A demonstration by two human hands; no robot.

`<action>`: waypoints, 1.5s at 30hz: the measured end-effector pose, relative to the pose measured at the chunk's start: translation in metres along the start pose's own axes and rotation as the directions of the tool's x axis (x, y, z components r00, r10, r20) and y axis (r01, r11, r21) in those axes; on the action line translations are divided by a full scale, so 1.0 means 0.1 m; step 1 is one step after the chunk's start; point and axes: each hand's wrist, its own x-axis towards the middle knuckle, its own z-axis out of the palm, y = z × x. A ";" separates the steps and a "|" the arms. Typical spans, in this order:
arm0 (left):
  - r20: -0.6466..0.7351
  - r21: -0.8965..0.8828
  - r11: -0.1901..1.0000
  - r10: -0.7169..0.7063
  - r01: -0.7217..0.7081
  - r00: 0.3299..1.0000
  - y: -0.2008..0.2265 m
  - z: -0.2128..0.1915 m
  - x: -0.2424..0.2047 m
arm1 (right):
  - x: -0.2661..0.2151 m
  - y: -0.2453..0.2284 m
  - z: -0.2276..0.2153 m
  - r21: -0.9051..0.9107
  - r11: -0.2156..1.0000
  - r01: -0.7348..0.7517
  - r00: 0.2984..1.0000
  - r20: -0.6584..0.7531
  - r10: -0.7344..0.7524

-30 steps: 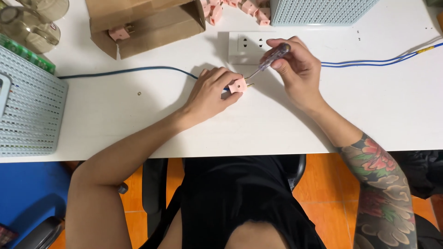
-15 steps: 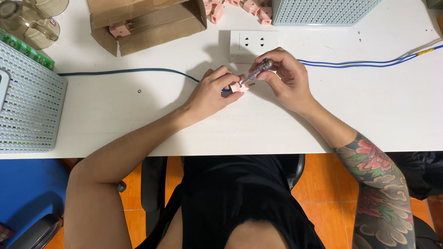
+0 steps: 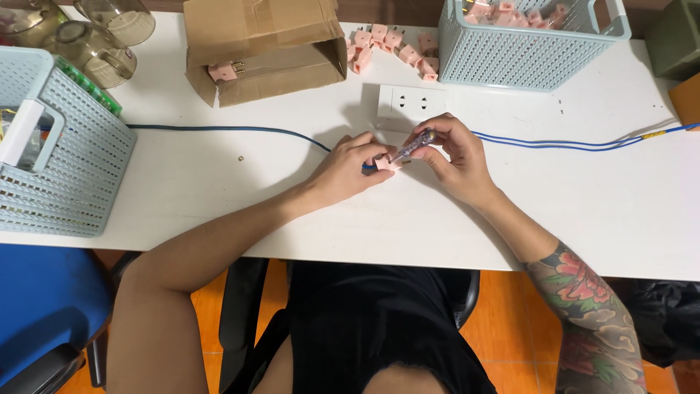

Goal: The person sits at a white desk and assembles pink electrical plugs. They use a screwdriver to tighten screws on the metal prongs of the plugs, handling them one by one from a cardboard box and placing them on the desk.

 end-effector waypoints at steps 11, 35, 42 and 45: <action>0.090 0.004 0.994 -0.111 0.111 0.990 0.08 -0.08 0.03 | 0.25 -0.18 0.07 -0.076 0.996 -0.052 0.996 0.066 0.057; 0.133 -0.073 0.976 -0.195 0.205 0.972 0.07 -0.02 0.03 | 0.13 -0.19 0.18 -0.089 0.995 0.047 0.999 0.021 -0.046; 0.093 -0.047 0.989 -0.132 0.137 0.987 -0.09 0.08 -0.01 | 0.21 -0.22 0.25 -0.167 0.965 0.202 0.979 0.055 -0.195; 0.078 -0.048 0.992 -0.114 0.117 0.990 -0.10 0.10 -0.02 | 0.21 -0.17 0.27 -0.185 0.962 0.200 0.980 0.031 -0.198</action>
